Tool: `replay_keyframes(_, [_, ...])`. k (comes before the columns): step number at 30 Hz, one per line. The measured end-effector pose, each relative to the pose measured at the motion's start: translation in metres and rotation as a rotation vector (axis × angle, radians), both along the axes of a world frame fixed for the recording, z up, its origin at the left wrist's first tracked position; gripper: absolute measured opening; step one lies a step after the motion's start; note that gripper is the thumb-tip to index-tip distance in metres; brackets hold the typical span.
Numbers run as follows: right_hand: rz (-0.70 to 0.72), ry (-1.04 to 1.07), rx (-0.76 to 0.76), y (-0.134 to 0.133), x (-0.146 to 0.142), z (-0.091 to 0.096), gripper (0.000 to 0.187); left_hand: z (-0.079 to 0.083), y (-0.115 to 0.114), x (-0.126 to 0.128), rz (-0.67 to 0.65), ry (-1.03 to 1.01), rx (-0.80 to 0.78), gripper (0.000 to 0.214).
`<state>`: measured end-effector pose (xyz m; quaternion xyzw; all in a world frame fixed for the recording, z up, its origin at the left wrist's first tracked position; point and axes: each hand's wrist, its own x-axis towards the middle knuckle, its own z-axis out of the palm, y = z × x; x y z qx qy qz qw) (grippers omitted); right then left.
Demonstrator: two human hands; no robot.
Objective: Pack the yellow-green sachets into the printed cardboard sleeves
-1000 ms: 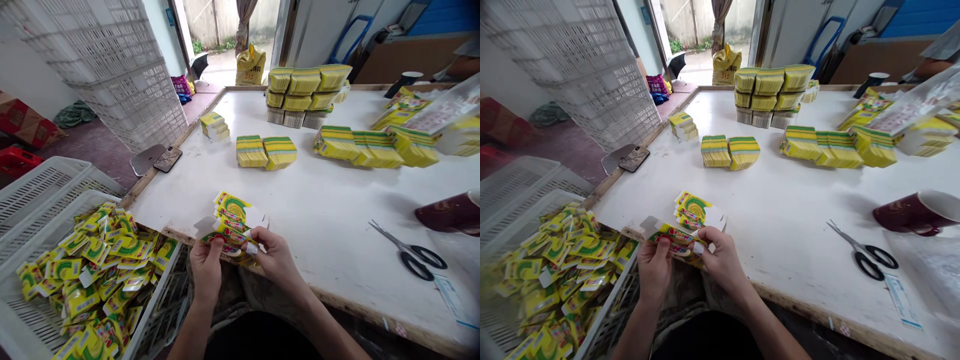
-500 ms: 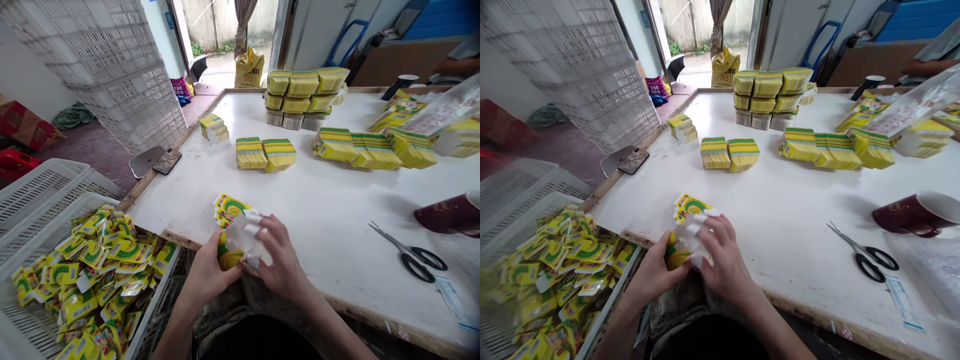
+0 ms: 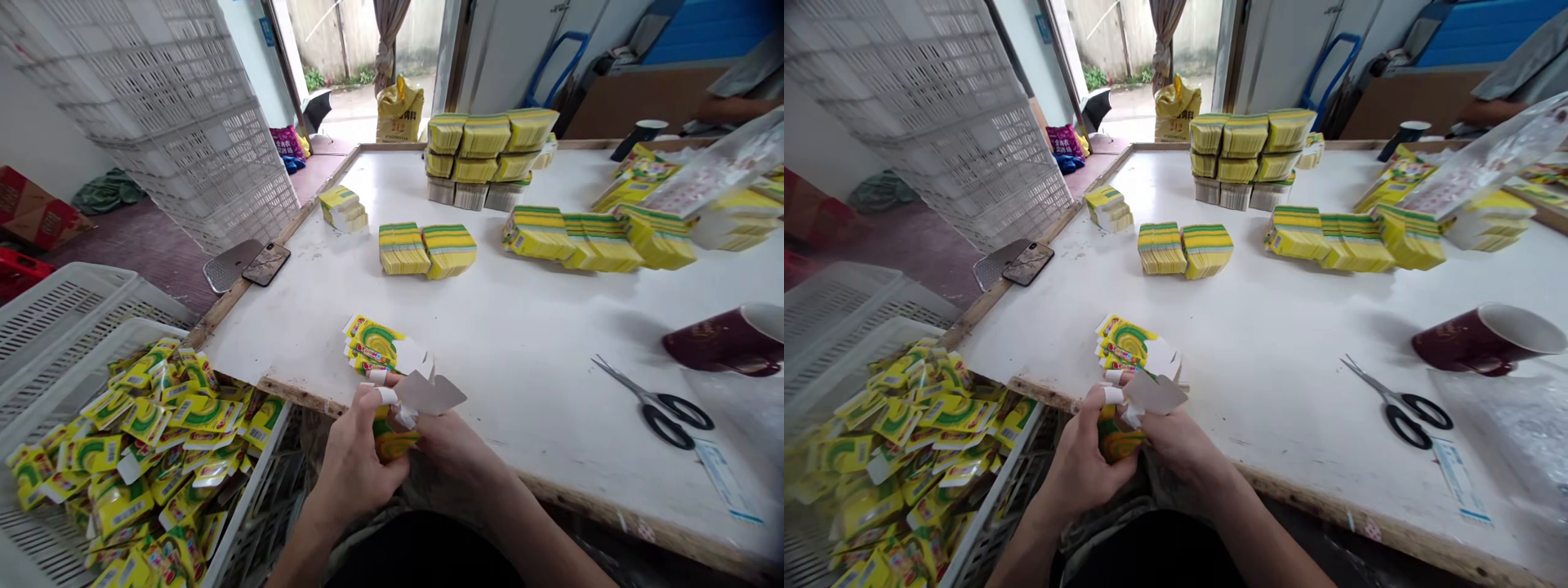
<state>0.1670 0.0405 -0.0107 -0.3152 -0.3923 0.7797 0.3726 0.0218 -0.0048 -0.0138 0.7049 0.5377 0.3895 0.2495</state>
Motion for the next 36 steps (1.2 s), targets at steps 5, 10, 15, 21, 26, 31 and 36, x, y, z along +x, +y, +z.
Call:
replay_keyframes(5, [0.009,-0.26,0.565,-0.005,0.008,-0.004,0.053,0.002,0.007,0.0,-0.003,-0.075,-0.18,0.071])
replay_keyframes(10, [-0.114,-0.496,0.821,-0.002,0.008,-0.014,0.045,-0.012,0.007,0.007,0.149,-0.058,-0.133,0.07])
replay_keyframes(15, [0.003,-0.669,0.964,0.003,0.015,-0.022,0.062,-0.011,0.002,-0.008,0.242,0.057,-0.122,0.056])
replay_keyframes(21, [0.155,-0.752,1.006,0.006,0.022,-0.015,0.036,0.004,0.007,-0.027,0.178,0.022,-0.1,0.053])
replay_keyframes(26, [0.174,-0.655,1.023,0.011,0.026,-0.005,0.026,0.012,0.01,-0.034,0.164,0.106,-0.057,0.054])
replay_keyframes(31, [0.007,-0.49,0.771,0.0,0.015,-0.011,0.046,0.015,0.007,-0.027,0.129,0.174,-0.055,0.054])
replay_keyframes(36, [0.022,-0.45,0.673,-0.004,0.003,-0.017,0.08,0.008,0.002,-0.025,0.241,-0.11,-0.165,0.055])
